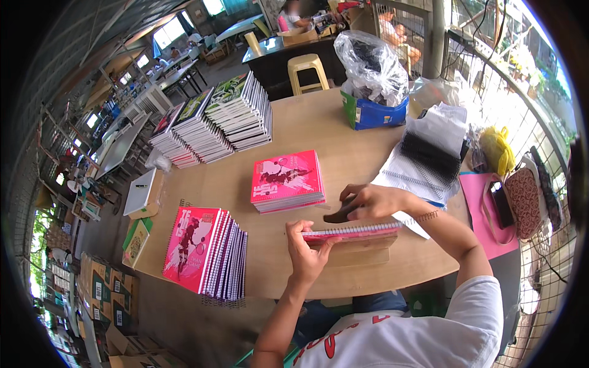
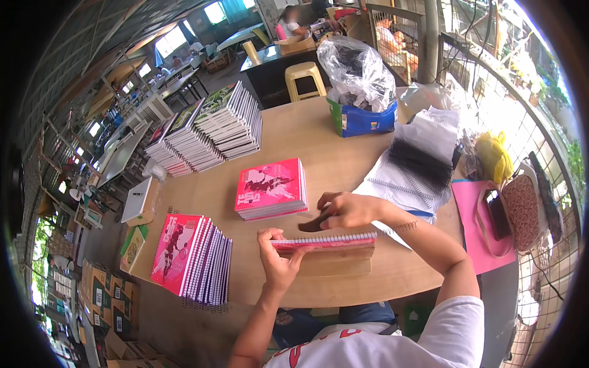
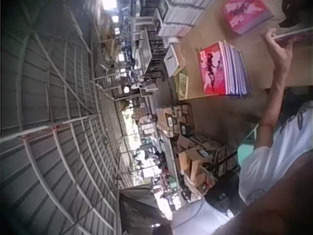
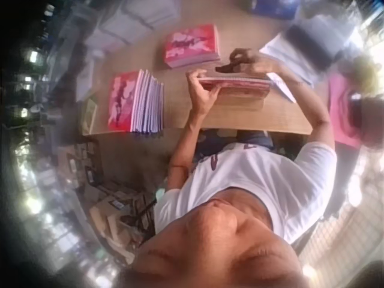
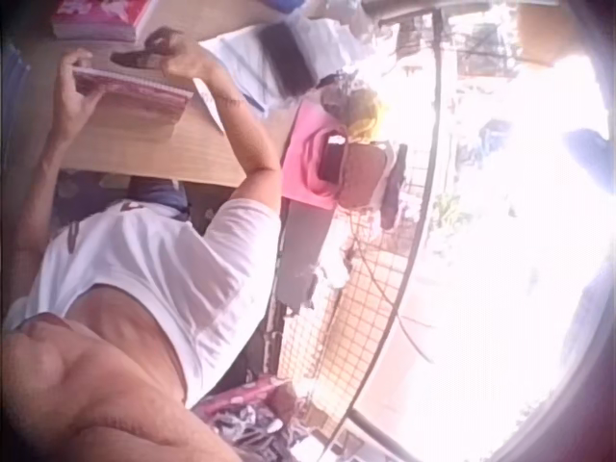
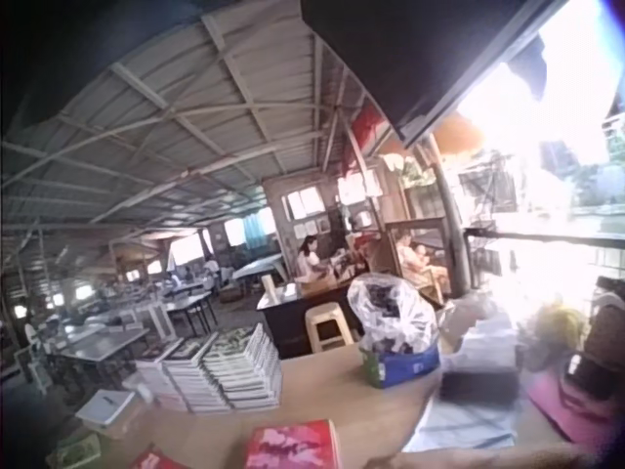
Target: The person assembles notebooks by manually inserting a wire coil into the perforated edges of a stack of papers and covers, using a small block to help align the holes.
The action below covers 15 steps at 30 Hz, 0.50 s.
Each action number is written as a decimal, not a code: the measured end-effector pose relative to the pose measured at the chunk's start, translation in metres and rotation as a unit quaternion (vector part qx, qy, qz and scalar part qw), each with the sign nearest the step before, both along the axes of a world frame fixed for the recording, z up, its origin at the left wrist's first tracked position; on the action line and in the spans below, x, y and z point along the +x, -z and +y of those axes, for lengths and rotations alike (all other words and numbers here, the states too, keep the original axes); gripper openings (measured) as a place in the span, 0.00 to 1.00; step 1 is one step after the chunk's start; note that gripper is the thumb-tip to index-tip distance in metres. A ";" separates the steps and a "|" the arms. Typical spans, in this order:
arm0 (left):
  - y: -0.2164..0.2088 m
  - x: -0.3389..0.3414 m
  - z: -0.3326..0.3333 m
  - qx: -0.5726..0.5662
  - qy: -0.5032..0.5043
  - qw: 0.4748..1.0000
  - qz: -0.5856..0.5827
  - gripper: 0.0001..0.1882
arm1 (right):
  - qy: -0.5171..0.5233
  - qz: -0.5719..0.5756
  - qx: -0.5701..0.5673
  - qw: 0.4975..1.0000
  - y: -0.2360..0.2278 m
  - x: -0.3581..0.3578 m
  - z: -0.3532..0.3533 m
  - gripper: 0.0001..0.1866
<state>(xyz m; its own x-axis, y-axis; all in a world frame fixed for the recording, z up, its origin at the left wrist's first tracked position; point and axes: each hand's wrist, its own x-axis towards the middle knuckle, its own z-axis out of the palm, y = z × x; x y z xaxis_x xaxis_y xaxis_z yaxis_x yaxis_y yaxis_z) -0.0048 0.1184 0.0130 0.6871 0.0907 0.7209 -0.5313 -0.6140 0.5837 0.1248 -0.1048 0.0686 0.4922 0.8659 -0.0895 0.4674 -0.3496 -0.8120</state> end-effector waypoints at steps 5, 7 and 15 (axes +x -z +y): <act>0.001 0.000 -0.002 -0.009 0.011 1.000 0.002 0.41 | -0.106 0.034 0.078 0.991 -0.003 -0.002 0.010 0.26; 0.006 -0.004 0.001 -0.018 0.010 1.000 0.013 0.42 | -0.094 -0.039 0.006 0.995 -0.002 0.000 0.016 0.26; 0.012 -0.006 0.019 -0.255 0.105 0.959 0.071 0.35 | -0.105 0.112 0.175 0.973 0.002 0.002 0.022 0.25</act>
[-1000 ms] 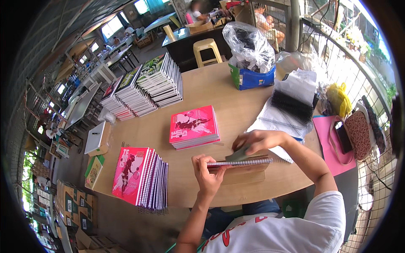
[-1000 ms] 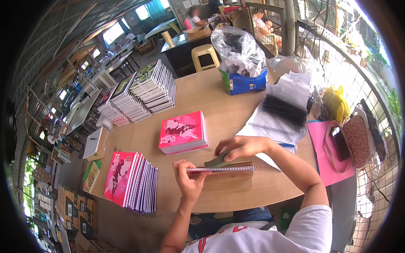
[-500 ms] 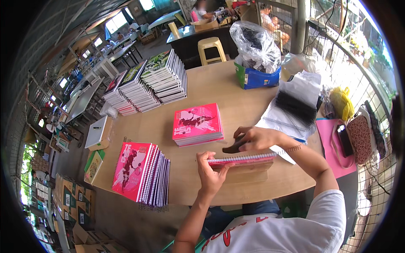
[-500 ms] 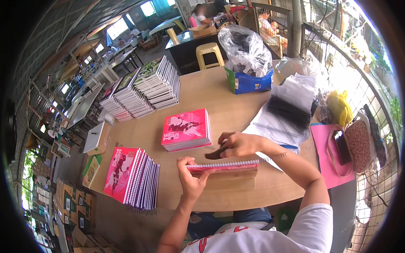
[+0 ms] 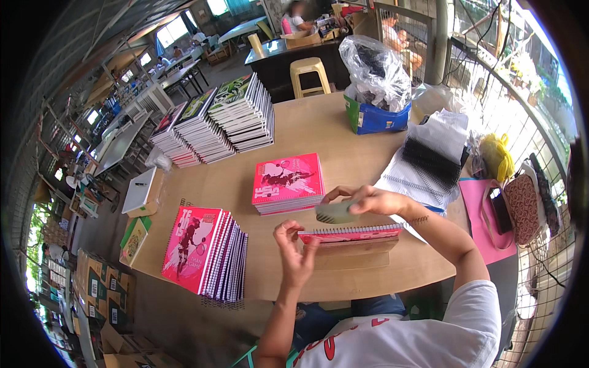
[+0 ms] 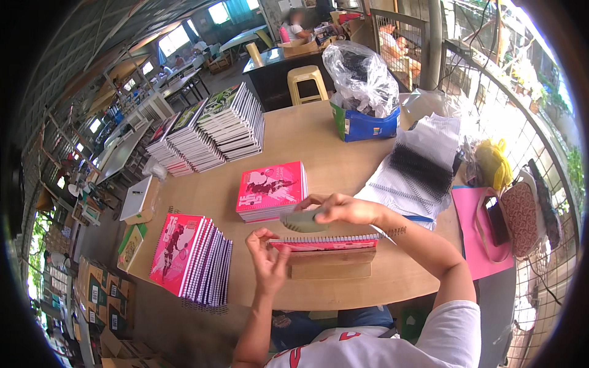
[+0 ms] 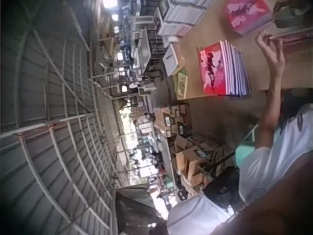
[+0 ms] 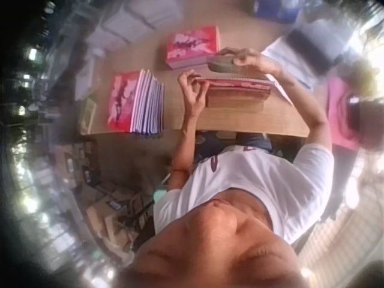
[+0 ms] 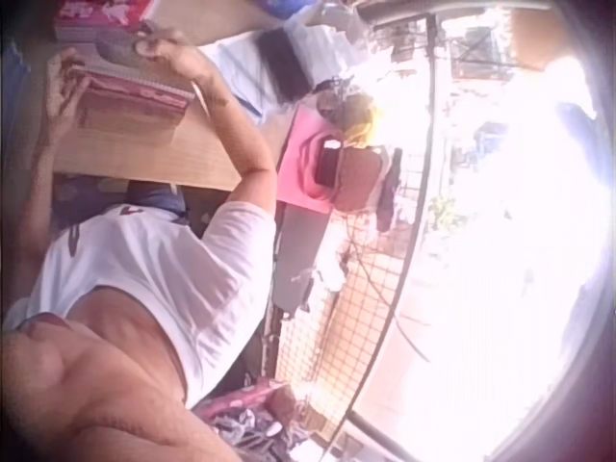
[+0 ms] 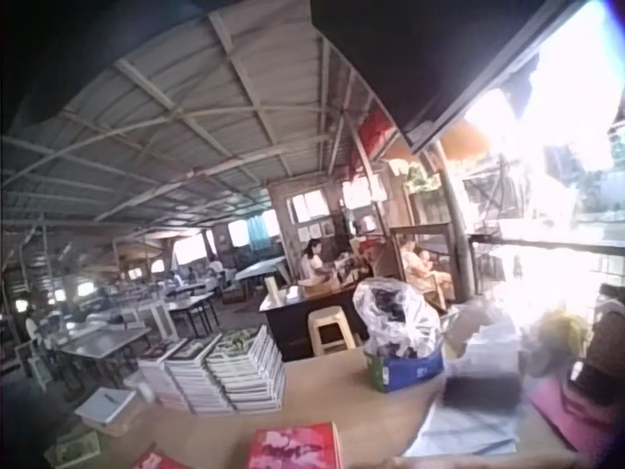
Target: The person assembles notebooks by manually inserting a wire coil into the perforated edges of a stack of papers and covers, using a small block to help align the holes.
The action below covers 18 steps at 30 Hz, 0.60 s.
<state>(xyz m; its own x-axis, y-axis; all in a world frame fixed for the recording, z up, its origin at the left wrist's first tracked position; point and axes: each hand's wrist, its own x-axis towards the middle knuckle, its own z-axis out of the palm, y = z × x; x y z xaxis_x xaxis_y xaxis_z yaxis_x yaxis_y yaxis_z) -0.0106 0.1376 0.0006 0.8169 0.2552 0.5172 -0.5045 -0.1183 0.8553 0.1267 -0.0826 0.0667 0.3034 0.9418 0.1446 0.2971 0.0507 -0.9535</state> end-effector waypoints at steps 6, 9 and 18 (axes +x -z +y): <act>-0.004 0.001 0.021 -0.029 0.039 0.998 0.030 0.30 | 0.075 -0.075 -0.087 0.990 -0.006 -0.002 0.005 0.27; -0.005 -0.001 0.024 0.004 0.044 0.999 0.022 0.33 | -0.059 0.055 0.058 0.995 -0.014 -0.011 0.009 0.24; -0.012 0.004 0.019 -0.027 0.042 0.998 0.028 0.41 | 0.016 -0.082 -0.061 0.995 -0.006 -0.004 0.017 0.26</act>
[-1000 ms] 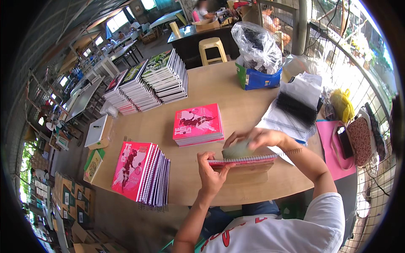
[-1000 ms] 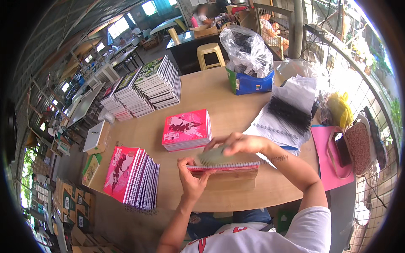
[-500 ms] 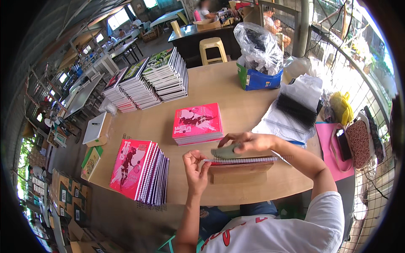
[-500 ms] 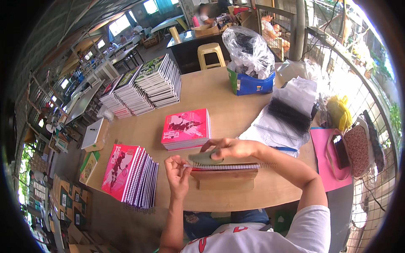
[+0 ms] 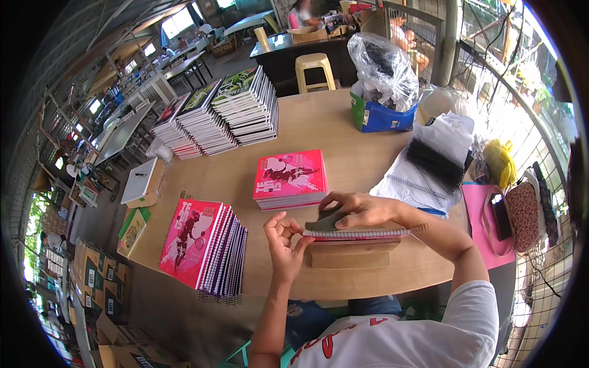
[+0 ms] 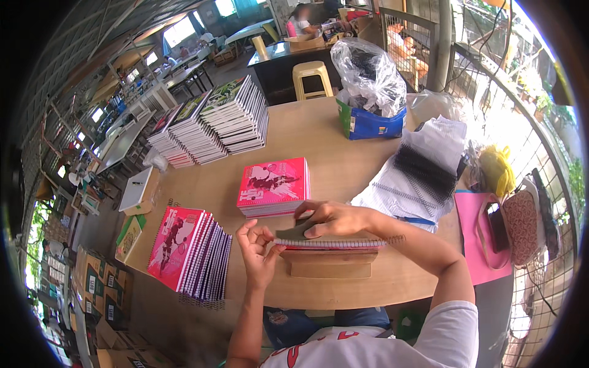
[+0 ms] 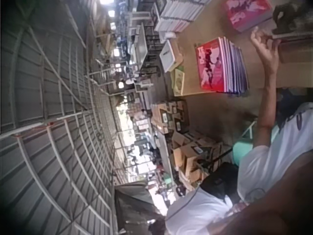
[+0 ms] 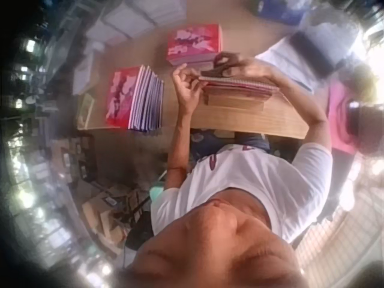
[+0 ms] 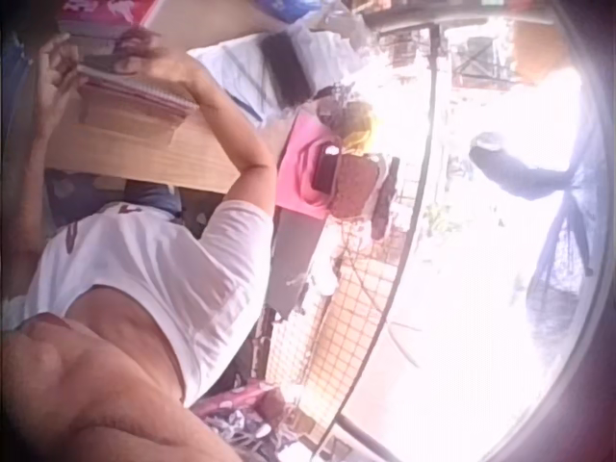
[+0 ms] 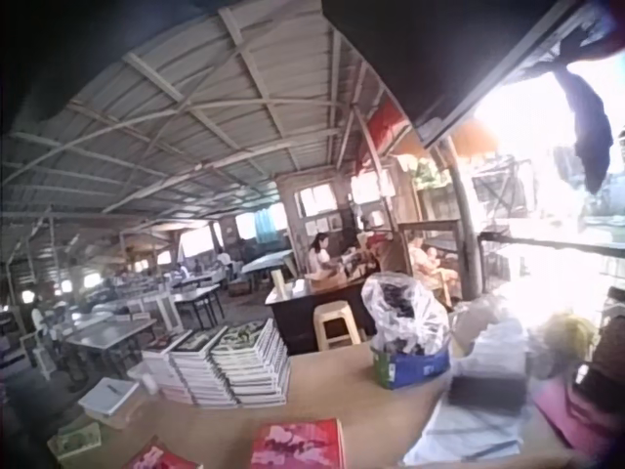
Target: The person assembles notebooks by manually inserting a wire coil into the perforated edges of a stack of papers and covers, using a small block to help align the holes.
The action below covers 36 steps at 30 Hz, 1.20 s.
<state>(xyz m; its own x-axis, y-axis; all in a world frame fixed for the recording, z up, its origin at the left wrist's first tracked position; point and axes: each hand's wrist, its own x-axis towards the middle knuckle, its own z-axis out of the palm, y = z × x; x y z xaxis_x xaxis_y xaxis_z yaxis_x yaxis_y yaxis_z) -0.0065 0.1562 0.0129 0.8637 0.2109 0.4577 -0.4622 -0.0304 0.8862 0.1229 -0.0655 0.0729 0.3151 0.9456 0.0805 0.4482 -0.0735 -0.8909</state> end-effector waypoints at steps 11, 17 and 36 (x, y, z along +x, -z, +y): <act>0.006 0.000 0.003 0.040 0.029 0.999 0.007 0.35 | 0.027 -0.204 -0.054 0.977 0.032 -0.005 -0.014 0.21; 0.012 -0.004 0.005 -0.023 0.074 0.997 0.026 0.21 | 0.423 -0.244 0.086 0.868 0.050 -0.023 -0.103 0.12; 0.012 -0.006 -0.012 -0.165 0.087 0.980 0.072 0.11 | 0.399 -0.425 0.044 0.811 -0.036 -0.056 -0.110 0.22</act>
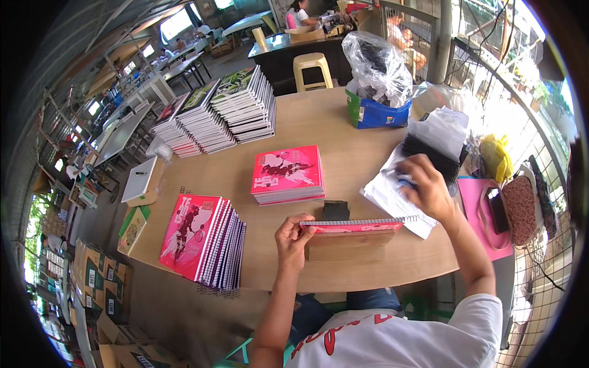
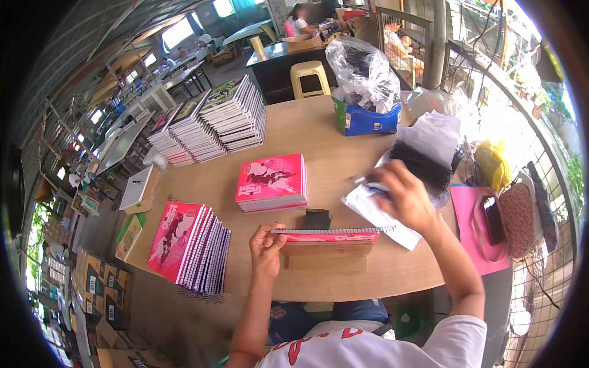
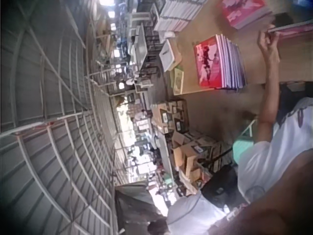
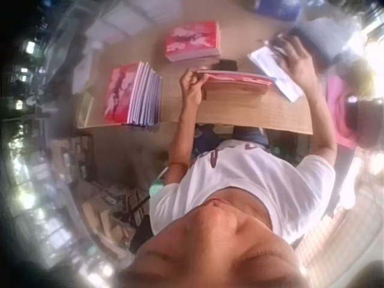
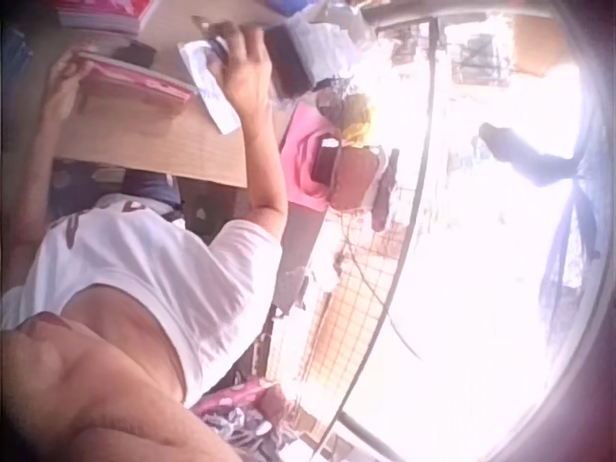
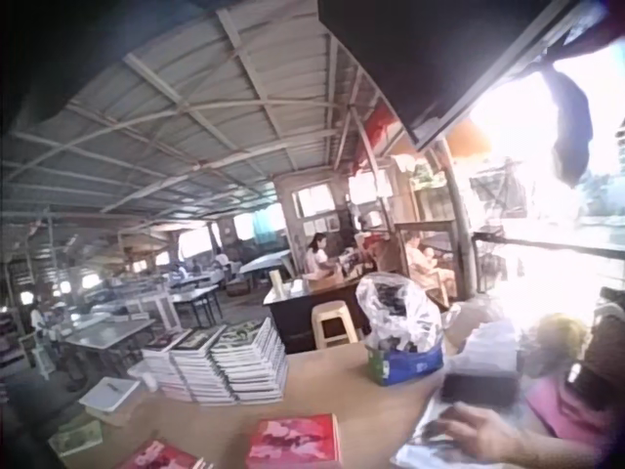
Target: The person assembles notebooks by manually inserting a wire coil into the perforated edges of a stack of papers and covers, using a small block to help align the holes.
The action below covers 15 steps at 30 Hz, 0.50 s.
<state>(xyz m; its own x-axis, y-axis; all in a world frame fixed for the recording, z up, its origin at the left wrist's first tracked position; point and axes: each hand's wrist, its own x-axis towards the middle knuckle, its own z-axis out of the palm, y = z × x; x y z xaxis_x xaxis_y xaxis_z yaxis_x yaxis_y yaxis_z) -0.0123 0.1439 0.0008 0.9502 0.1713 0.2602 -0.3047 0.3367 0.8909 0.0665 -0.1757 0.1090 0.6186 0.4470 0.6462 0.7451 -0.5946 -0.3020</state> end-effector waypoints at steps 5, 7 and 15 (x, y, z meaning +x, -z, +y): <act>0.000 0.001 -0.004 -0.013 0.003 1.000 0.022 0.12 | -0.169 -0.271 -0.217 0.922 -0.062 0.003 0.099 0.17; 0.003 0.001 -0.005 -0.025 -0.001 0.999 0.027 0.11 | -0.203 -0.328 -0.253 0.887 -0.067 0.004 0.121 0.14; 0.004 0.002 0.001 -0.001 0.001 1.000 0.007 0.08 | -0.286 -0.383 -0.348 0.807 -0.069 0.003 0.154 0.06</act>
